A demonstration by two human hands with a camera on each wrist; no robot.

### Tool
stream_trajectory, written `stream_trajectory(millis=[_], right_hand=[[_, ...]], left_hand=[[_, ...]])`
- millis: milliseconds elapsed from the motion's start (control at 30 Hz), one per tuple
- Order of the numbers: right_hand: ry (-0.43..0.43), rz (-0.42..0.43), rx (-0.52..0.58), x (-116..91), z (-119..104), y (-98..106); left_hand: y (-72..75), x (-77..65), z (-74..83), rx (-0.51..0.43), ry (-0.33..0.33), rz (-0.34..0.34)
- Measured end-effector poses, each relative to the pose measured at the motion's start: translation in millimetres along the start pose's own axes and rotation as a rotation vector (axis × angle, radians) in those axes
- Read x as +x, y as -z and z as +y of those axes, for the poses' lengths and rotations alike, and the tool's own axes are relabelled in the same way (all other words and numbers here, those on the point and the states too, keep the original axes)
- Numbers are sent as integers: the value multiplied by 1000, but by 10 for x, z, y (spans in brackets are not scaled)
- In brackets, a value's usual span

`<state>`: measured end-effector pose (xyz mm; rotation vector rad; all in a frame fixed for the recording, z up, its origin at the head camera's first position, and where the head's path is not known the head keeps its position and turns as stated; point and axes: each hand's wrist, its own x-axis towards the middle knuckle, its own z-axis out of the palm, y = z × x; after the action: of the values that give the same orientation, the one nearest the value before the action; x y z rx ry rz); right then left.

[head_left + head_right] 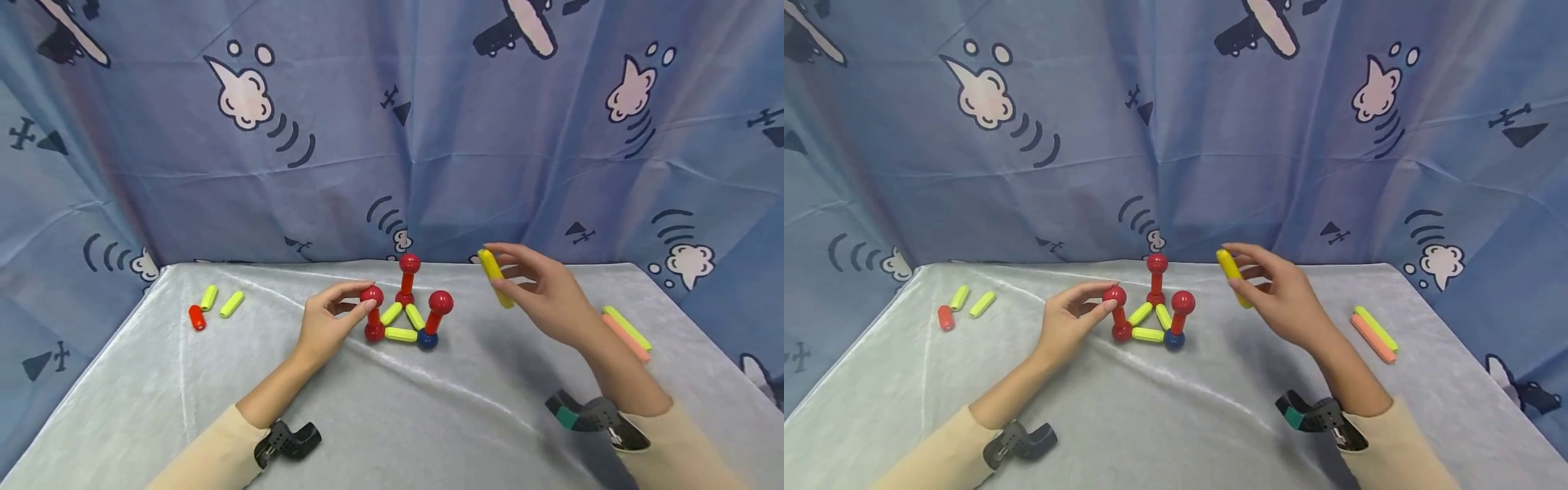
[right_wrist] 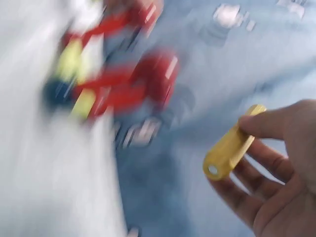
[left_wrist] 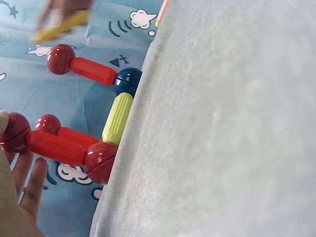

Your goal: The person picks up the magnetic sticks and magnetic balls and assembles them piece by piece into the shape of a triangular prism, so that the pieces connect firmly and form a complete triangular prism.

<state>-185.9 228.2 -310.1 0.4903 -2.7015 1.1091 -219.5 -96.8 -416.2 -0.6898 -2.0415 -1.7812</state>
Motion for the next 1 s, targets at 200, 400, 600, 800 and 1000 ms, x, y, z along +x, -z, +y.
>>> stream_trajectory(millis=[200, 400, 600, 800, 1000], right_hand=[[105, 43, 144, 276, -490, -348], [206, -41, 123, 433, -567, -647], [341, -190, -54, 480, -501, -802], [352, -305, -188, 493, -460, -862], [309, -352, -235, 499, -458, -890]], left_hand=[[9, -12, -12, 10, 13, -5], [17, 17, 16, -27, 30, -16], [3, 31, 29, -56, 25, -29], [20, 30, 8, -75, 22, -16], [30, 41, -13, -78, 19, -24]])
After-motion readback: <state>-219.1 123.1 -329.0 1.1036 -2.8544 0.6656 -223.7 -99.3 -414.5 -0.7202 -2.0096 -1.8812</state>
